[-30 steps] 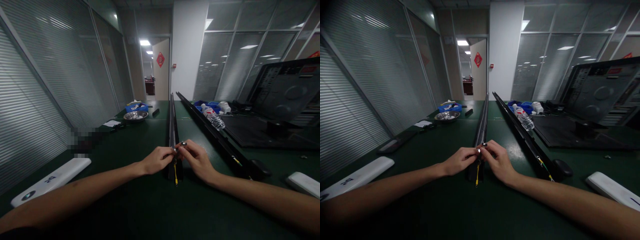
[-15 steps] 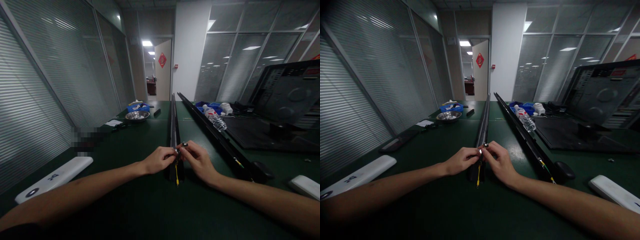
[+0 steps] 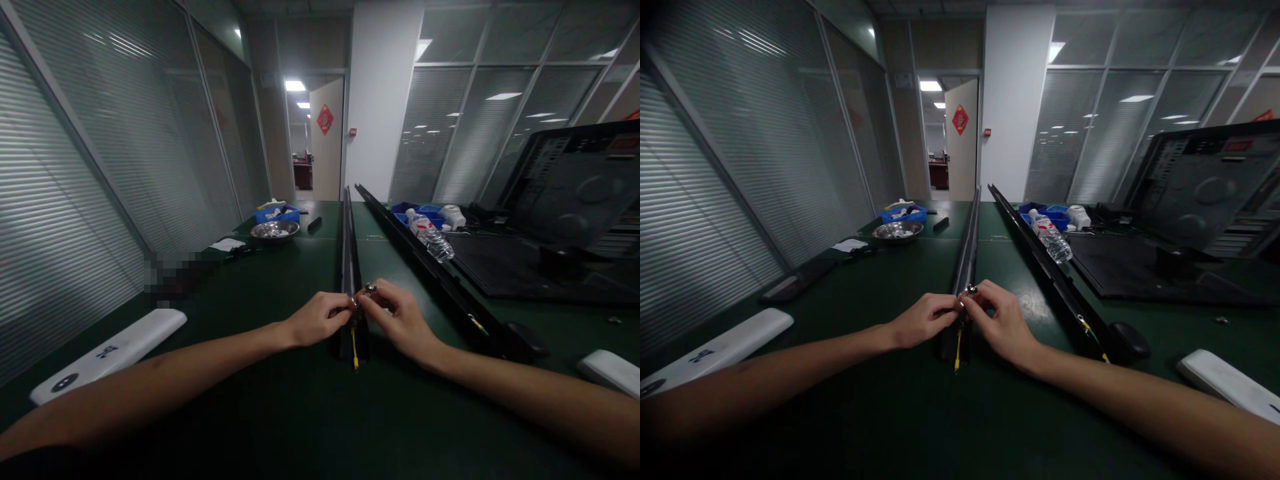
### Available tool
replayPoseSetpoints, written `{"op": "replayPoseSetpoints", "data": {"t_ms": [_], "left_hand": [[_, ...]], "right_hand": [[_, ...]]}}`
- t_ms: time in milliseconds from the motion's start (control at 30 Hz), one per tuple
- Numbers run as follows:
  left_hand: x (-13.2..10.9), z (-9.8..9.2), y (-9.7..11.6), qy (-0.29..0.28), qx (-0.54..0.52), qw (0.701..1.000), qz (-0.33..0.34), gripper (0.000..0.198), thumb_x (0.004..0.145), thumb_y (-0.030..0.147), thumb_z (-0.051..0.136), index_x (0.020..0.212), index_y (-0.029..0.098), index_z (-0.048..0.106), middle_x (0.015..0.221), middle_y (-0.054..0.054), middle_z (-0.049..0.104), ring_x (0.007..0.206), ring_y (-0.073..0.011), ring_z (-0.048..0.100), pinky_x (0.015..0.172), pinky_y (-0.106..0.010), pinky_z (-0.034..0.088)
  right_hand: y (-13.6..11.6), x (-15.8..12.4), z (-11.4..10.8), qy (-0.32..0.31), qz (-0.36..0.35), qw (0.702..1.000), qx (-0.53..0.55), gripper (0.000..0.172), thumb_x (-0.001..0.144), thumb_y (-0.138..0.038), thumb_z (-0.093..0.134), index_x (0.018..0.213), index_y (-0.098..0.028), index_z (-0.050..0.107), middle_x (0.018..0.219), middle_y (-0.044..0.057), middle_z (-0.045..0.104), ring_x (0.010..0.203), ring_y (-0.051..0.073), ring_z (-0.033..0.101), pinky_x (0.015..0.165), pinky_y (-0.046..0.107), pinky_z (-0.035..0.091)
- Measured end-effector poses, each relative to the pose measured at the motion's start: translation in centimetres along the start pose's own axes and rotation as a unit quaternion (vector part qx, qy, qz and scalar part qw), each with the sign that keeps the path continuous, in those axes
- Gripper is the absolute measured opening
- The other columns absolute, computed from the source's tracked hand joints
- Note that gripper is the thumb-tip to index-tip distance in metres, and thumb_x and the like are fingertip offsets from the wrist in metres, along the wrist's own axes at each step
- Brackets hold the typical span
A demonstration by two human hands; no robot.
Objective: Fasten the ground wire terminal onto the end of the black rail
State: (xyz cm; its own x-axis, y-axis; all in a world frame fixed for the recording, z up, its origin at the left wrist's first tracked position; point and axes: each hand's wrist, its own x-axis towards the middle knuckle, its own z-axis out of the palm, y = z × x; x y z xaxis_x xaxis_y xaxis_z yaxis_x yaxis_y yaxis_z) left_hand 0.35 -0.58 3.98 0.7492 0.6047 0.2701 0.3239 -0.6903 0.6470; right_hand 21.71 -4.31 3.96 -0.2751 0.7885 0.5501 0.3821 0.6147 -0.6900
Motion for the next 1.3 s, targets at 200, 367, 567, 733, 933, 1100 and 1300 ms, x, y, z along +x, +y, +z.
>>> {"op": "replayPoseSetpoints", "data": {"t_ms": [200,367,567,733,933,1100,1300], "left_hand": [[0.0,0.1,-0.8,-0.004,-0.009,1.0,0.0,0.02,0.1,0.018,0.05,0.103,0.014,0.069,0.099,-0.005,0.069,0.087,-0.018,0.064,0.08,-0.027,0.049],[0.0,-0.1,-0.7,-0.008,0.005,1.0,0.001,0.022,0.102,0.022,0.05,0.104,0.015,0.071,0.099,-0.005,0.069,0.088,-0.0179,0.064,0.08,-0.027,0.049],[0.0,0.0,-0.4,-0.006,-0.007,1.0,-0.01,0.022,0.1,0.018,0.052,0.108,0.015,0.072,0.104,-0.006,0.071,0.092,-0.0192,0.066,0.083,-0.03,0.052],[0.0,0.0,-0.3,-0.004,-0.001,1.0,-0.013,0.021,0.1,0.017,0.052,0.107,0.015,0.072,0.104,-0.006,0.072,0.095,-0.02,0.068,0.085,-0.029,0.052],[0.0,0.1,-0.4,-0.005,0.005,1.0,-0.005,0.021,0.1,0.016,0.053,0.11,0.015,0.071,0.11,-0.007,0.072,0.101,-0.0209,0.068,0.09,-0.031,0.052],[-0.1,0.1,-0.4,-0.002,0.003,1.0,0.001,0.019,0.1,0.016,0.053,0.106,0.014,0.071,0.107,-0.007,0.073,0.097,-0.0202,0.069,0.087,-0.03,0.053],[-0.1,0.0,-0.1,-0.002,0.001,1.0,-0.002,0.022,0.099,0.014,0.052,0.109,0.014,0.071,0.106,-0.007,0.073,0.096,-0.0207,0.069,0.087,-0.03,0.052]], "right_hand": [[-2.3,2.1,-2.3,-0.132,0.029,0.986,-0.101,0.015,0.095,-0.025,0.064,0.087,-0.016,0.072,0.075,0.002,0.071,0.063,0.013,0.062,0.058,0.025,0.043],[-3.3,3.7,-3.6,-0.208,0.064,0.963,-0.156,0.012,0.092,-0.025,0.069,0.089,-0.015,0.074,0.08,0.004,0.075,0.066,0.014,0.067,0.059,0.024,0.047],[-4.5,5.3,-3.7,-0.275,0.029,0.919,-0.28,0.008,0.087,-0.023,0.074,0.087,-0.015,0.076,0.075,0.004,0.073,0.062,0.013,0.062,0.054,0.024,0.038],[-5.3,5.8,-3.6,-0.303,0.004,0.881,-0.363,0.014,0.092,-0.029,0.066,0.089,-0.02,0.077,0.072,0.004,0.071,0.059,0.014,0.061,0.051,0.025,0.031],[-6.0,6.2,-3.4,-0.352,-0.061,0.827,-0.434,0.016,0.091,-0.022,0.064,0.09,-0.021,0.081,0.079,0.007,0.075,0.067,0.019,0.069,0.056,0.027,0.036],[-6.2,6.1,-3.5,-0.37,-0.112,0.814,-0.434,0.018,0.092,-0.017,0.063,0.092,-0.02,0.081,0.08,0.007,0.077,0.072,0.021,0.072,0.058,0.028,0.037],[-6.1,5.9,-3.8,-0.367,-0.144,0.809,-0.436,0.017,0.093,-0.016,0.065,0.095,-0.023,0.08,0.083,0.004,0.078,0.074,0.02,0.072,0.058,0.028,0.034]]}}
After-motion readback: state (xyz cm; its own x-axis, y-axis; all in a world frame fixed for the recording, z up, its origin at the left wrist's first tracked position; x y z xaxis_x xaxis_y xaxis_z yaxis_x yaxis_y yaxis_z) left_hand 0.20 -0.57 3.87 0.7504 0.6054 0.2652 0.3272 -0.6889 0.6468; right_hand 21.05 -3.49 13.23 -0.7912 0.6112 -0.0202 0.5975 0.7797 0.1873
